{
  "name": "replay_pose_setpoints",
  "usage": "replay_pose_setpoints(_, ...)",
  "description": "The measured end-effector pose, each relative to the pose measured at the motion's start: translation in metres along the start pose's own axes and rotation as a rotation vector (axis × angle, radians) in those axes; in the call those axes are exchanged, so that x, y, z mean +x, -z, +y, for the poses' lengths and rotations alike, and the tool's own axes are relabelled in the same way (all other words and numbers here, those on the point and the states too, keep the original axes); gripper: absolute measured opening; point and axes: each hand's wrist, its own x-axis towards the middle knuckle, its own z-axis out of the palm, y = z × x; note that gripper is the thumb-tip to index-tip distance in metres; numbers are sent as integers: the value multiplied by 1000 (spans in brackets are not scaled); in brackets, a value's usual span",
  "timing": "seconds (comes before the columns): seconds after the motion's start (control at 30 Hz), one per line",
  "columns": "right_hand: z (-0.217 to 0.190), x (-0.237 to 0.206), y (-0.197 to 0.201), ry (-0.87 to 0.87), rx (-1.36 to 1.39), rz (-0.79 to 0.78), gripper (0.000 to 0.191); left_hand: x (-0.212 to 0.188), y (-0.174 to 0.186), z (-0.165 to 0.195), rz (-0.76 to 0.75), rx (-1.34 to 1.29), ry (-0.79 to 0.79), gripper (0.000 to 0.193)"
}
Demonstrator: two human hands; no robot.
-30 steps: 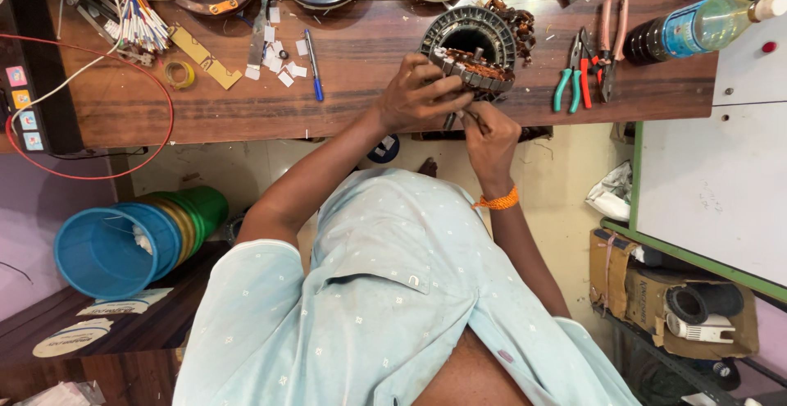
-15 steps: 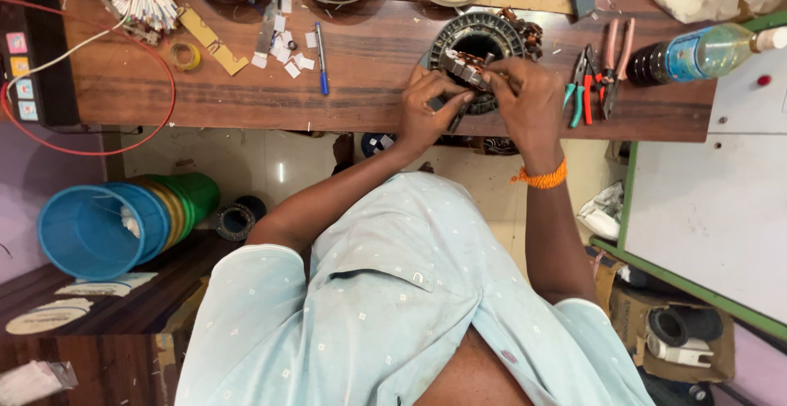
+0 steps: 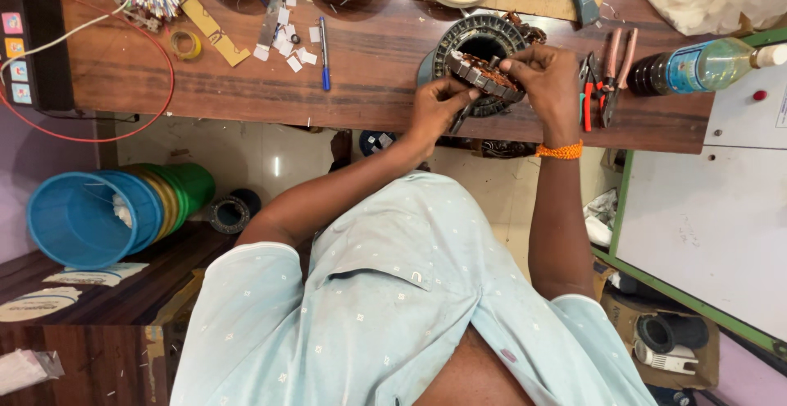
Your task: The person pulls old burnt copper windings out of a fan motor stator by hand, gripping and extracting wire bundles from the slots one at a time and setting the removed coils on the workbench beside the stator housing.
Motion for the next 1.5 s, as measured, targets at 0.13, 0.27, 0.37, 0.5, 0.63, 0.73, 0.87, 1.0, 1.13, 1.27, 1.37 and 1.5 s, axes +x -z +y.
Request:
replay_pose_setpoints(0.13, 9, -12, 7, -39, 109, 33, 12, -1, 13, 26, 47, 590, -876, 41)
replay_pose_setpoints(0.27, 9, -34, 17, -75, 139, 125, 10, 23, 31, 56, -393, 704, -953, 83)
replay_pose_setpoints(0.37, -1, -54, 23, -107, 234, 97, 9, 35, 33, 64, -522, 684, -861, 90)
replay_pose_setpoints(0.5, -14, -85, 1, -62, 2, 129, 9, 36, 33, 59, -552, 677, -792, 88)
replay_pose_setpoints(0.63, -18, -94, -24, 225, -305, 246, 11, 40, 31, 51, -549, 611, -797, 74)
replay_pose_setpoints(0.73, -13, -98, -41, 375, -339, 354, 9, 46, 30, 46, -567, 626, -759, 63)
replay_pose_setpoints(0.87, 9, -95, -66, 444, -271, 438, 7, 49, 32, 38, -508, 947, -1153, 48)
replay_pose_setpoints(1.0, 27, -92, -76, 215, -8, 430, 10, 48, 41, 33, -398, 952, -1509, 35)
replay_pose_setpoints(1.13, 25, -106, -66, 191, 107, 373, 8, 43, 44, 29, -312, 993, -1596, 28)
replay_pose_setpoints(1.27, -1, -121, -35, 282, -138, 287, 9, 36, 39, 25, -305, 1008, -1504, 16)
replay_pose_setpoints(1.37, -19, -119, -19, 327, -421, 176, 12, 27, 34, 23, -304, 863, -1260, 14)
replay_pose_setpoints(1.5, -30, -86, -18, 412, -413, 230, 9, 8, 21, 17, -172, 608, -924, 12)
